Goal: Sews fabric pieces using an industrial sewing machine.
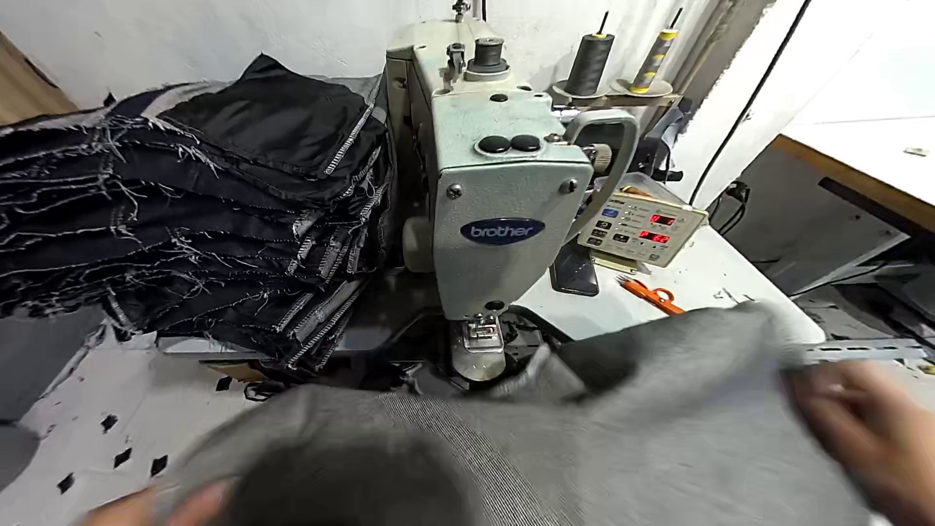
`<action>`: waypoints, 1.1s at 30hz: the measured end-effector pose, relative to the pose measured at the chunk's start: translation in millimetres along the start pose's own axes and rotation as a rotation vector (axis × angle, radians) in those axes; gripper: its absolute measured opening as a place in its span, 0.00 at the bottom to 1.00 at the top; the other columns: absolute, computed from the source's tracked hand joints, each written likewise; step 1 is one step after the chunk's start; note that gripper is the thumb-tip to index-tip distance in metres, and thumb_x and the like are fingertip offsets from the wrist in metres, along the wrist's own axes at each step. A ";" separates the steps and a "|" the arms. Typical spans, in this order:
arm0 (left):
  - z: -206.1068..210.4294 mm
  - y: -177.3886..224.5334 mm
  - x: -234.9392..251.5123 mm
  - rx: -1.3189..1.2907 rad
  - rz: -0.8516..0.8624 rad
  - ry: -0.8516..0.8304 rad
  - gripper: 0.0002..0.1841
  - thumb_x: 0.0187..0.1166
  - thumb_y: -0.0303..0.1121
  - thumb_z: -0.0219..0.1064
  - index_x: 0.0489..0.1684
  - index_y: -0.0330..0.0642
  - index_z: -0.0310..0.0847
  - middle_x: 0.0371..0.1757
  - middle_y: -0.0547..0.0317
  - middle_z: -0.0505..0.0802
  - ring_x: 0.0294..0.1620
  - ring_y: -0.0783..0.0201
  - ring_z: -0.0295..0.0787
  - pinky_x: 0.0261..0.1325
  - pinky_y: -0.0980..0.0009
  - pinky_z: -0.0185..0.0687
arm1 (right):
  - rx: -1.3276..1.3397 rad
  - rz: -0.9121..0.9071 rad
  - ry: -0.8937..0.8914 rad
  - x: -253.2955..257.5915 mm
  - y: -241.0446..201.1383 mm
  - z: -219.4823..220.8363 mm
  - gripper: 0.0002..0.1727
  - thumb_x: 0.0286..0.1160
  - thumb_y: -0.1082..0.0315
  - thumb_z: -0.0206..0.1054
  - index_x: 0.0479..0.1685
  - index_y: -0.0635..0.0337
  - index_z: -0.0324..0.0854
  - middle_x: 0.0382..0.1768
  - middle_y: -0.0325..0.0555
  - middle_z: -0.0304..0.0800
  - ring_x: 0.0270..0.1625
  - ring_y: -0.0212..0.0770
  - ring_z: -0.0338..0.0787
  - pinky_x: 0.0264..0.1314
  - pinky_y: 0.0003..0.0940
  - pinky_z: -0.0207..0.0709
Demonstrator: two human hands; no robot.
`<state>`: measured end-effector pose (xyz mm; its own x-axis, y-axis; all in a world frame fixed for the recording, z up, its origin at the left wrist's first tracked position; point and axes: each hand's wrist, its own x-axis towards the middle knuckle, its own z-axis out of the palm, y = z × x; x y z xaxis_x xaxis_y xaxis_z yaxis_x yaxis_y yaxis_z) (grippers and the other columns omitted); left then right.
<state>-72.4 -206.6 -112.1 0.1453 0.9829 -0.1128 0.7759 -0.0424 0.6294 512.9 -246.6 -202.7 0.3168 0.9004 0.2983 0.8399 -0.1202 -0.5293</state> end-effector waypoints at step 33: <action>104.9 62.3 151.7 0.215 0.385 -0.242 0.22 0.92 0.44 0.53 0.46 0.31 0.85 0.33 0.39 0.91 0.38 0.40 0.92 0.46 0.42 0.85 | 0.544 -0.132 -0.580 24.0 -164.5 125.5 0.21 0.82 0.48 0.63 0.46 0.59 0.85 0.26 0.37 0.85 0.29 0.29 0.84 0.34 0.31 0.79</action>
<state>62.4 -78.8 -170.7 0.5642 0.8202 -0.0946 0.7433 -0.4548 0.4905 327.0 -152.7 -208.2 -0.1745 0.9847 0.0045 0.4750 0.0881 -0.8755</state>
